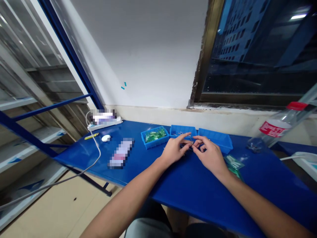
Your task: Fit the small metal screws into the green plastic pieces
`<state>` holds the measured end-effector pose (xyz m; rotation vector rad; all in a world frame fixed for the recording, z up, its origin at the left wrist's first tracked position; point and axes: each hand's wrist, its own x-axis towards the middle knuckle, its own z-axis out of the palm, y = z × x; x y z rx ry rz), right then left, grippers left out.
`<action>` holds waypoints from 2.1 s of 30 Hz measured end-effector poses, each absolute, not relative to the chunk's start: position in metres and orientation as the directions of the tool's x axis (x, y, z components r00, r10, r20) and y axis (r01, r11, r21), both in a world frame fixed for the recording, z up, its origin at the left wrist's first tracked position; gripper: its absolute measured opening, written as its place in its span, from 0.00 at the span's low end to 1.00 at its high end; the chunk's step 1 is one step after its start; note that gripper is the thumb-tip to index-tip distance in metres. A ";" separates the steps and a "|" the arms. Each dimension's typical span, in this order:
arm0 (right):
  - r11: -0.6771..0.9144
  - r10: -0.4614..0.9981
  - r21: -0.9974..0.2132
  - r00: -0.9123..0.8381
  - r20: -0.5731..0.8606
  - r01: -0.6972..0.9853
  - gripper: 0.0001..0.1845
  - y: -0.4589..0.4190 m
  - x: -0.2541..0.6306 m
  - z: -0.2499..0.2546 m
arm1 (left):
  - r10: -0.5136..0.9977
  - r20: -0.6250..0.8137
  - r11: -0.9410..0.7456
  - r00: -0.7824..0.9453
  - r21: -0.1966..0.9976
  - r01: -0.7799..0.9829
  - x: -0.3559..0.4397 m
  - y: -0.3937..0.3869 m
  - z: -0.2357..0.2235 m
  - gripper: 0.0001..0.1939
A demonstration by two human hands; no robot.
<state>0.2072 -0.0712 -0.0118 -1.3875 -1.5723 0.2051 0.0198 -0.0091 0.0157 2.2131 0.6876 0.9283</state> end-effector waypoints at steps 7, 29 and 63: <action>0.385 0.842 -0.669 0.056 0.537 0.636 0.24 -0.068 0.208 -0.017 | 0.731 0.368 -0.502 0.574 0.860 0.088 0.026 -0.006 0.005 0.23; 0.468 0.711 -0.275 -0.174 0.681 0.840 0.09 -0.058 0.212 -0.007 | 0.706 0.453 -0.555 0.545 0.831 0.028 0.024 0.005 0.004 0.15; 0.367 0.845 -0.665 0.065 0.530 0.650 0.10 -0.064 0.206 -0.011 | 0.670 0.398 -0.640 0.626 0.738 0.216 0.020 0.002 0.002 0.12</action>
